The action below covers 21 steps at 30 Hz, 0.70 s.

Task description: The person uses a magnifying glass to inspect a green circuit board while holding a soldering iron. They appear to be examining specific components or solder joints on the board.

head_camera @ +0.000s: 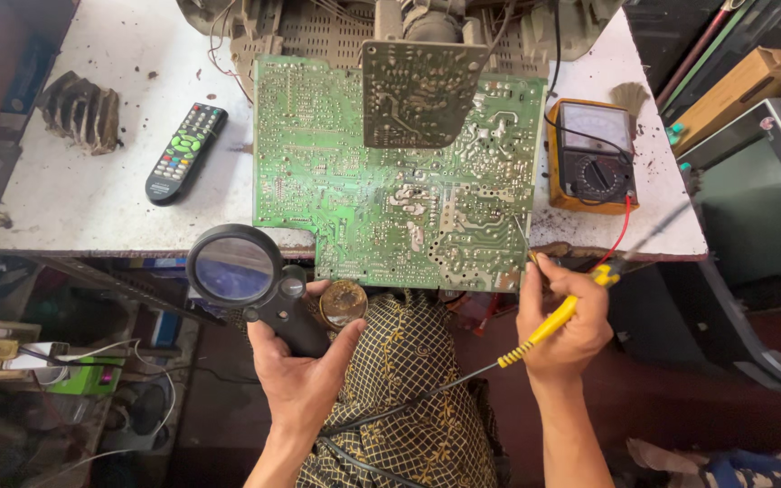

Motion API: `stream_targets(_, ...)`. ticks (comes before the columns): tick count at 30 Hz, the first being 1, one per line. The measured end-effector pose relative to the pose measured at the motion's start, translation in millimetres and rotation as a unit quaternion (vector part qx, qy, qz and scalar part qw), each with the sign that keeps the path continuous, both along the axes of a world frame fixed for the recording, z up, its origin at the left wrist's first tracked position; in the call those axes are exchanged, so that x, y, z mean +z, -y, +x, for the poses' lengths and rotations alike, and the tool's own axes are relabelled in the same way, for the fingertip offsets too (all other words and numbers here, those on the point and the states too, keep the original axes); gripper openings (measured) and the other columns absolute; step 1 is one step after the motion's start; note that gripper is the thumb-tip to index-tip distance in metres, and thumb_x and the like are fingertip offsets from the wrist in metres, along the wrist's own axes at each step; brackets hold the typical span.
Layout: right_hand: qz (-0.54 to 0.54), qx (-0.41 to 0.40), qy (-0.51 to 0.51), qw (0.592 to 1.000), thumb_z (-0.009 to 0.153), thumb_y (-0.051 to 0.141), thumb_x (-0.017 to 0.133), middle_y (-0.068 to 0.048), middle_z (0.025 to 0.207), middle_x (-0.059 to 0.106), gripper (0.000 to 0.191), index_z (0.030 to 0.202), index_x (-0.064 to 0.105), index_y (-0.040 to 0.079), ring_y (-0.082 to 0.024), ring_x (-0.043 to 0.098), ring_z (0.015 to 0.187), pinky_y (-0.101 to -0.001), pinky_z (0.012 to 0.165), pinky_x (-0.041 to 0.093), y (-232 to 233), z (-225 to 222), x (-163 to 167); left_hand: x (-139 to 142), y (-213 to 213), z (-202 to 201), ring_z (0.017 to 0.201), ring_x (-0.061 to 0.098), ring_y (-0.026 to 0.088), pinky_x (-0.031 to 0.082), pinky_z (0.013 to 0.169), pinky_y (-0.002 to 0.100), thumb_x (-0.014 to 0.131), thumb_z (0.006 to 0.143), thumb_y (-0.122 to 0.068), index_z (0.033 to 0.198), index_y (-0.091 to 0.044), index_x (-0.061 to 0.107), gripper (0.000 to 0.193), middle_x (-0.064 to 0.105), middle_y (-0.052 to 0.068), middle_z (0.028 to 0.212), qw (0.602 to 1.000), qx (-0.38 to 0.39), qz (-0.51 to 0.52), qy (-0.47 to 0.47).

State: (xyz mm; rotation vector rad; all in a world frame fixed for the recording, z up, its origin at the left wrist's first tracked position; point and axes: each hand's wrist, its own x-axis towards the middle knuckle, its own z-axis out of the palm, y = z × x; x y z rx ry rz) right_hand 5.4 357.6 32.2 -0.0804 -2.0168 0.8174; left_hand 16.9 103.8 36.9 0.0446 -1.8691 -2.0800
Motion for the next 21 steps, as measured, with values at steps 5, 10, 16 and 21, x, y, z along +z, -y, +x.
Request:
stream_targets(5,-0.001,0.027,-0.027,0.999,0.095,-0.002,0.082,-0.016,0.107,0.076,0.034,0.103,0.049,0.002,-0.012,0.067,0.08,-0.0227,0.07,0.053,2.9,1.8,-0.1,1.2,0.2,-0.2,0.105,0.07,0.016,0.061,0.088,0.029,0.084,0.077,0.005,0.128,0.0,0.043,0.065,0.064,0.012,0.125,1.0,0.001,-0.003,0.004)
stream_targets(10,0.03,0.036,-0.053,0.998,0.1,-0.001,0.082,-0.015,0.106,0.075,0.035,0.108,0.049,0.002,-0.014,0.073,0.09,-0.0246,0.079,0.057,3.1,-7.5,0.9,1.9,-1.3,-0.9,0.105,0.069,0.016,0.06,0.088,0.029,0.084,0.077,0.004,0.128,0.0,0.043,0.066,0.063,0.012,0.126,1.0,-0.001,0.0,-0.007)
stream_targets(16,-0.002,-0.032,0.031,0.999,0.092,-0.002,0.086,-0.014,0.091,0.073,0.028,0.105,0.061,0.002,-0.015,0.059,0.069,-0.0274,0.066,0.05,-0.3,-11.2,1.6,3.2,1.8,-2.1,0.105,0.069,0.015,0.061,0.088,0.03,0.084,0.077,0.004,0.128,0.0,0.043,0.066,0.064,0.012,0.126,1.0,0.005,0.025,0.007)
stream_targets(21,-0.002,0.025,-0.042,0.999,0.1,0.002,0.084,-0.01,0.107,0.076,0.033,0.108,0.053,0.001,-0.008,0.066,0.079,-0.0217,0.072,0.053,-4.1,-11.8,-0.9,1.4,3.9,-2.0,0.104,0.069,0.016,0.061,0.088,0.03,0.084,0.077,0.005,0.128,0.0,0.044,0.065,0.064,0.012,0.125,1.0,0.008,0.006,0.0)
